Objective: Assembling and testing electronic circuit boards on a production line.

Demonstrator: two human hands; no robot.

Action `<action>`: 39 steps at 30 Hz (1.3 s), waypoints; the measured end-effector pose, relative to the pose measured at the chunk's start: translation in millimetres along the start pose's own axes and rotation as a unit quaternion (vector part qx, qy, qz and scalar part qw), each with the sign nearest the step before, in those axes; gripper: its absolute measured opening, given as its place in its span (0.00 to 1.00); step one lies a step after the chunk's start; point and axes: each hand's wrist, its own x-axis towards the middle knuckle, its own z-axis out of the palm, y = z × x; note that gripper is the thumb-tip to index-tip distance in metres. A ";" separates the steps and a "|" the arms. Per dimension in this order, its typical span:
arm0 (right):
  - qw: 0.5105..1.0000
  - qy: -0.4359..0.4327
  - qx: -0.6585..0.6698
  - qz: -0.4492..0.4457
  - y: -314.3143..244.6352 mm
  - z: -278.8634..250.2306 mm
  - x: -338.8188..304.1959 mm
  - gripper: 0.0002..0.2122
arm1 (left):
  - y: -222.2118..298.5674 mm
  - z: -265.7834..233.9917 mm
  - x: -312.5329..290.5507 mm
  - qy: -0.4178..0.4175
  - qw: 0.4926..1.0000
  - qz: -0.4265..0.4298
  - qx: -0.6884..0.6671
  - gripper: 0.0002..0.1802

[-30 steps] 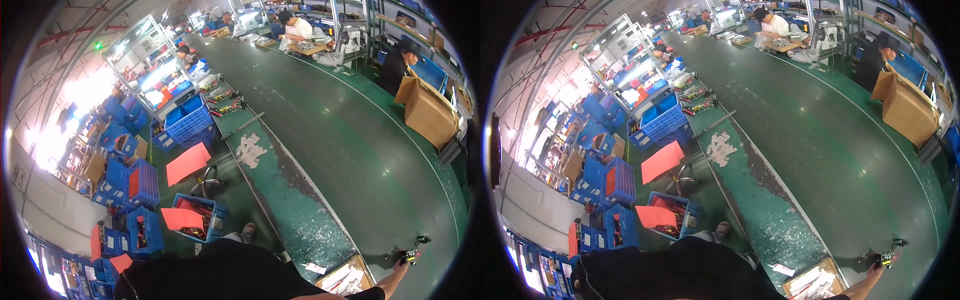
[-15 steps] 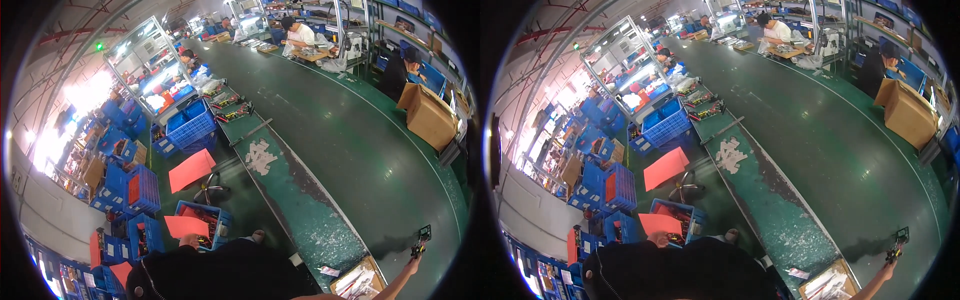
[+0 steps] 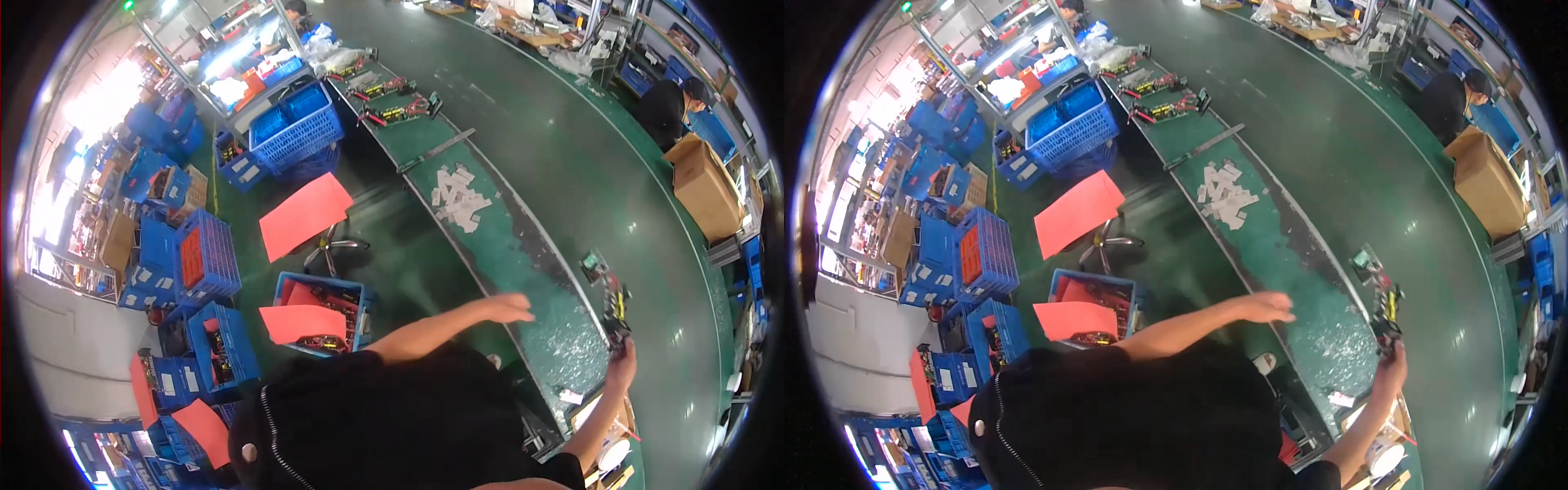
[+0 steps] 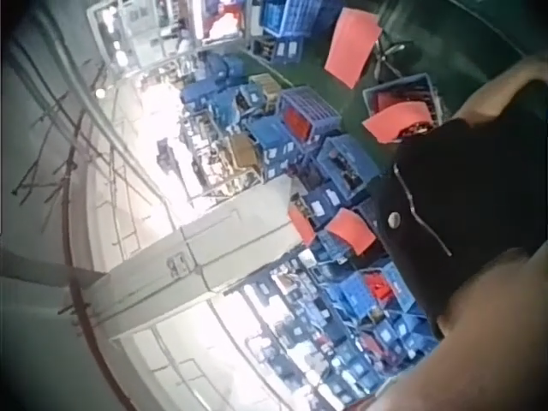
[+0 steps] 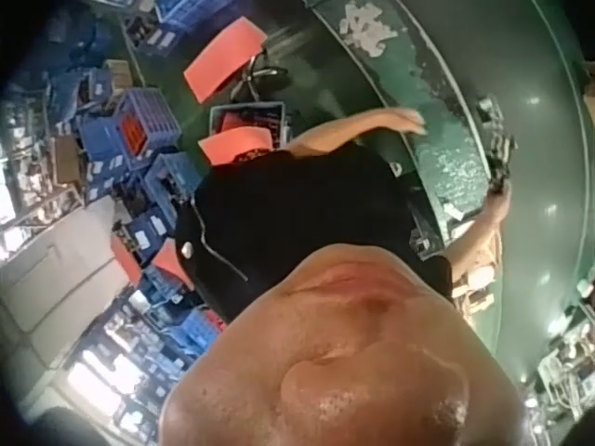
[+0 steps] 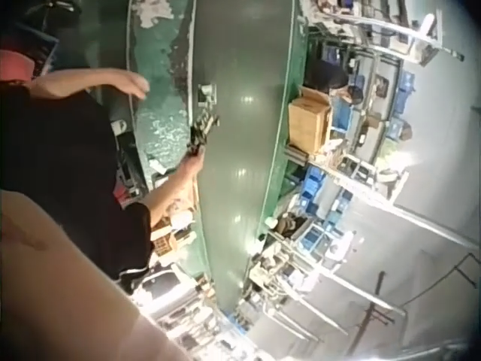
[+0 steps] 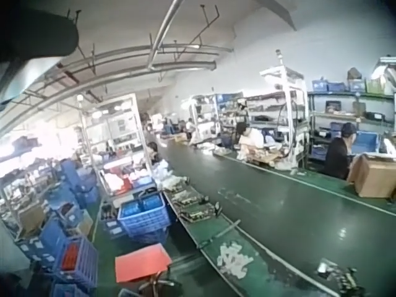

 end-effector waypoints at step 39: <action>0.744 -0.147 -0.555 -0.343 115.8 94.0 -99.5 0.13 | -20.8 98.7 9.2 0.112 0.973 -0.113 -0.169 0.14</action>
